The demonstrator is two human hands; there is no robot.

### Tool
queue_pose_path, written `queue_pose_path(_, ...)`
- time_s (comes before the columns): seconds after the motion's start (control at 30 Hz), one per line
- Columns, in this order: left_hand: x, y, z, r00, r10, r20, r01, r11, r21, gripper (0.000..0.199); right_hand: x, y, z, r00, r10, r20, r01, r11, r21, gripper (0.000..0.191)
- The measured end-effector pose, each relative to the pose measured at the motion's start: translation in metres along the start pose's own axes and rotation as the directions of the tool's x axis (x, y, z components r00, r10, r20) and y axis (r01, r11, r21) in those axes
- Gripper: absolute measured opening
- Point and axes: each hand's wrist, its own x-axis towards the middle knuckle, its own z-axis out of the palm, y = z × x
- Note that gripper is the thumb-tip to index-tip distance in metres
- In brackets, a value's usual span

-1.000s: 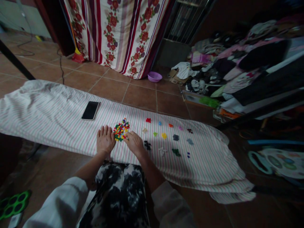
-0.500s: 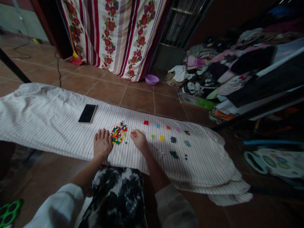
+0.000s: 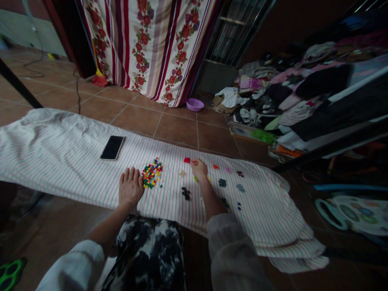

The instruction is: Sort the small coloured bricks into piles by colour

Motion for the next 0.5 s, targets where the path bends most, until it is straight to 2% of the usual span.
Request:
queue_pose_path(0.2,0.001,0.001,-0.004,1.0,-0.007,0.021,0.008,1.0,-0.024,0.054,0.01,0.002,0.009,0.999,-0.043,-0.01,0.042,0.999,-0.032,0.023)
queue_pose_path(0.37,0.001,0.002,-0.006,1.0,-0.007,0.025,0.008,0.999,-0.032,0.054,0.014,0.004,0.019,0.995,-0.099,-0.001,0.099,0.995,0.034,0.035)
queue_pose_path(0.5,0.0,0.002,-0.004,1.0,-0.015,0.017,0.015,1.0,-0.025,0.055,0.015,0.009,0.023,0.995,-0.098,-0.013,0.099,0.994,0.056,0.041)
